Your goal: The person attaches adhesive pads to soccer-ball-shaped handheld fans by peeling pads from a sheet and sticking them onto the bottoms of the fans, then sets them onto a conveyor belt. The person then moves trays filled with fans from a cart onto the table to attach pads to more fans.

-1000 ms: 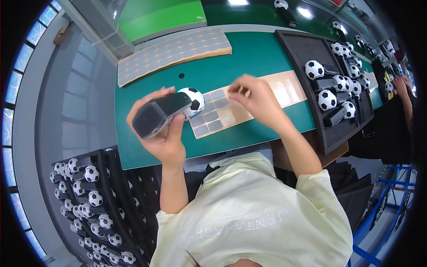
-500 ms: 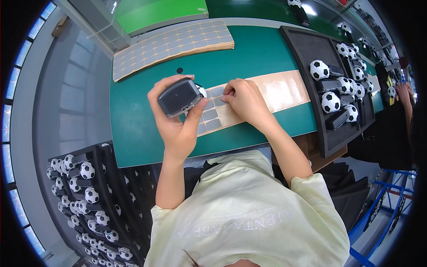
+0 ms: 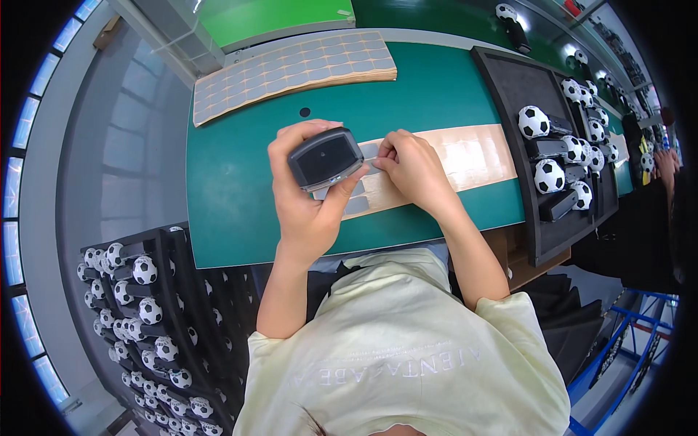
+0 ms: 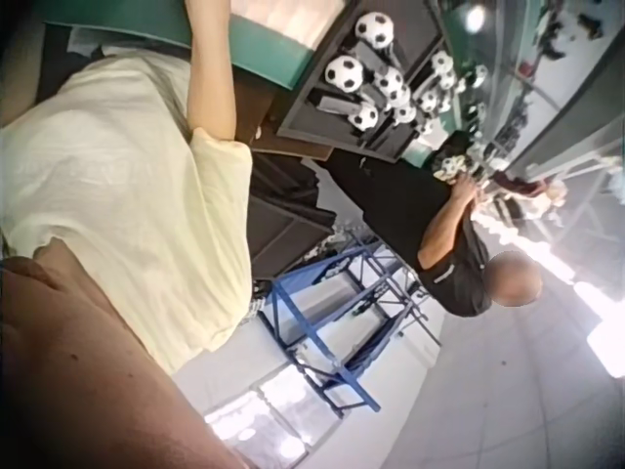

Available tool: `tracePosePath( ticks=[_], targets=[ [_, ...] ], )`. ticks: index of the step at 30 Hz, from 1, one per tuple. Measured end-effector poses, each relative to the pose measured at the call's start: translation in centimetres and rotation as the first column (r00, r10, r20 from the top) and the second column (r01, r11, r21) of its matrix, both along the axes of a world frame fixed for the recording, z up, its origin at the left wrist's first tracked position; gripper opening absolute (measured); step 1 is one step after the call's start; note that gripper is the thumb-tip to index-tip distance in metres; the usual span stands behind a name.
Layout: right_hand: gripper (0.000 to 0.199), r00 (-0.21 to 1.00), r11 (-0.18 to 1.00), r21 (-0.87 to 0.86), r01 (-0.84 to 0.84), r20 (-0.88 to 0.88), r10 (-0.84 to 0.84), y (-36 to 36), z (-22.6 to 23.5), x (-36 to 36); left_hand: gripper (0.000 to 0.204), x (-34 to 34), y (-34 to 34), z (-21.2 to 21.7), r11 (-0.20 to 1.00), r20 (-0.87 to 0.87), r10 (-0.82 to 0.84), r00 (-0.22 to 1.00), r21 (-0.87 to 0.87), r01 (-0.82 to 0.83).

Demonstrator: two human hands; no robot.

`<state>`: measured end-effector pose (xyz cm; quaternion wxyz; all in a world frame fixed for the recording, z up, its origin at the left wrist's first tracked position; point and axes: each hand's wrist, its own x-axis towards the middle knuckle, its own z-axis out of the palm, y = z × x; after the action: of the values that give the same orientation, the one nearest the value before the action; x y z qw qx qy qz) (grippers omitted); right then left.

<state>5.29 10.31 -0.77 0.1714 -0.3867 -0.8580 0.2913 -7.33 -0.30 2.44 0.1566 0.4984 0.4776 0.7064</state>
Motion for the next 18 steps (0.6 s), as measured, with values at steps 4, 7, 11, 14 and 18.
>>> tracePosePath(
  ticks=[4, 7, 11, 14, 18],
  targets=[
    [0.011, 0.984, 0.988, -0.153, -0.031, -0.180, 0.003, -0.9, -0.1, 1.1, 0.052, -0.1, 0.1, 0.0, 1.000, -0.040, -0.011, 0.999, 0.010, 0.012],
    [0.009, 0.870, 0.851, -0.481, -0.212, -0.489, -0.060, -0.6, 0.0, 3.2, 0.051, -0.1, -0.1, -0.1, 0.999, -0.051, -0.029, 0.998, 0.018, 0.030],
    [0.009, 0.675, 0.805, -0.497, -0.323, -0.718, -0.172, -2.1, 7.6, 5.1, 0.054, 0.3, -0.3, 0.1, 0.998, -0.196, -0.037, 0.980, -0.050, 0.027],
    [0.009, 0.668, 0.794, -0.473, -0.382, -0.735, -0.117, -4.2, 11.7, 5.1, 0.054, 0.9, 0.4, 0.0, 0.999, -0.392, -0.013, 0.920, -0.045, -0.005],
    [0.008, 0.714, 0.898, -0.389, -0.206, -0.687, -0.134, -5.2, 12.0, 3.6, 0.059, 1.6, 0.7, -0.4, 1.000, -0.388, -0.008, 0.921, 0.000, 0.009]
  ],
)
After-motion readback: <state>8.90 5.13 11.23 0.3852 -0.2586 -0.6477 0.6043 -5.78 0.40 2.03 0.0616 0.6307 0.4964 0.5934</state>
